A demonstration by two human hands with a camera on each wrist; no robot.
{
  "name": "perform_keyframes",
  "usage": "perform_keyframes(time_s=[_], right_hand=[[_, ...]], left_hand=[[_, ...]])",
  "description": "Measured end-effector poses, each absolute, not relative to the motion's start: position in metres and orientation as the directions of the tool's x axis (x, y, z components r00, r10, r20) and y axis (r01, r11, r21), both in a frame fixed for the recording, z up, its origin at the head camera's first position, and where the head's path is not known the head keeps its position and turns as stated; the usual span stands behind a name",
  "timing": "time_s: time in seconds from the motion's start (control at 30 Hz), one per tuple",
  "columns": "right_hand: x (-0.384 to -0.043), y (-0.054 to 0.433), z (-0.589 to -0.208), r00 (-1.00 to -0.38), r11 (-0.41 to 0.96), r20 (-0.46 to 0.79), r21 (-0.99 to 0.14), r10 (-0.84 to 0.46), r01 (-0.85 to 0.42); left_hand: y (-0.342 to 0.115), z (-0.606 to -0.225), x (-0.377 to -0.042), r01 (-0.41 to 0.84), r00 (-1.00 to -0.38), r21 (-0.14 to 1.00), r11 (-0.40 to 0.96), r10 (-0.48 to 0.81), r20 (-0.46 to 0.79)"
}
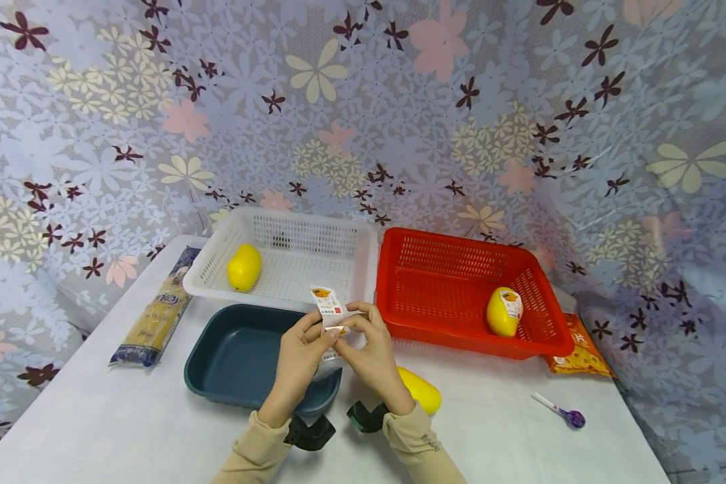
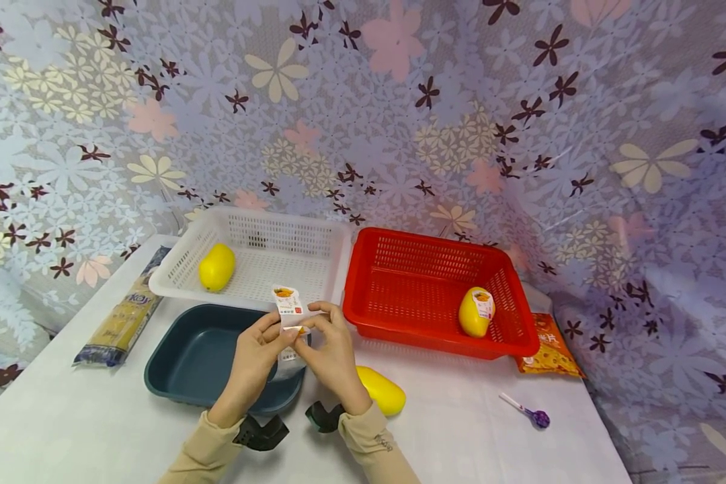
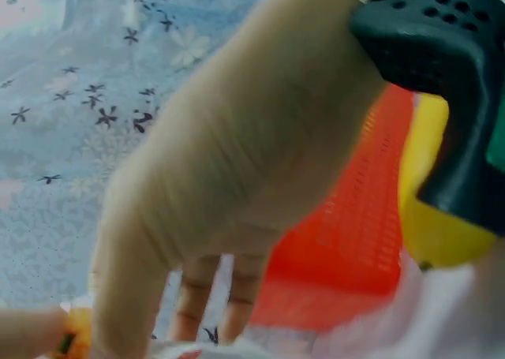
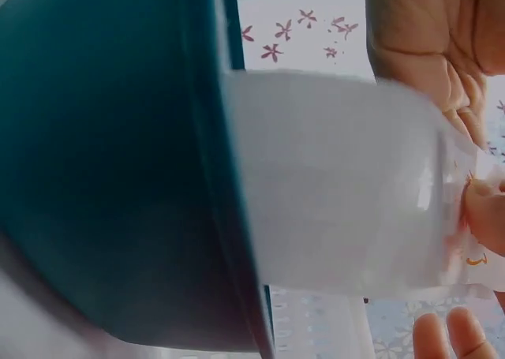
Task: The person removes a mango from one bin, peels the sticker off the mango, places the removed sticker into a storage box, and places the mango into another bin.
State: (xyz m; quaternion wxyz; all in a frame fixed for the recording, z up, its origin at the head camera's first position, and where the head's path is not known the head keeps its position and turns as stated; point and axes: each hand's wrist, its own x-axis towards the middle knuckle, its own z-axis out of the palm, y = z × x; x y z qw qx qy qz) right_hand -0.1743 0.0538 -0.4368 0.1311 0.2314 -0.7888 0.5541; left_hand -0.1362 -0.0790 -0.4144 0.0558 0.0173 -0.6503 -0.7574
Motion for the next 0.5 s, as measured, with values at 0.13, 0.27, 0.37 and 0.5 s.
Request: perform_keyframes(time_s=[0.13, 0.27, 0.37, 0.5], right_hand=[[-0.1740, 0.0535, -0.4367, -0.867, 0.309, 0.444, -0.811, -0.228, -0.497], [-0.1737, 0.0536, -0.4353, -0.869, 0.318, 0.442, -0.810, -0.224, -0.494], [-0.1732, 0.0534, -0.4355, -0.869, 0.323, 0.438, -0.808, -0.232, -0.493], [-0.1731, 0.0520, -0.4381, -0.859, 0.313, 0.436, -0.804, -0.268, -0.506]], left_hand=[[-0.0799, -0.4171, -0.1361, 0.114, -0.990, 0.990, -0.082, -0.094, 0.106], [-0.0804, -0.4184, -0.1361, 0.159, -0.985, 0.985, -0.062, -0.075, 0.155], [-0.0795, -0.4201, -0.1368, 0.175, -0.979, 0.984, -0.037, -0.115, 0.169], [-0.0760, -0.4230, -0.1357, 0.219, -0.941, 0.970, 0.102, -0.240, 0.237]])
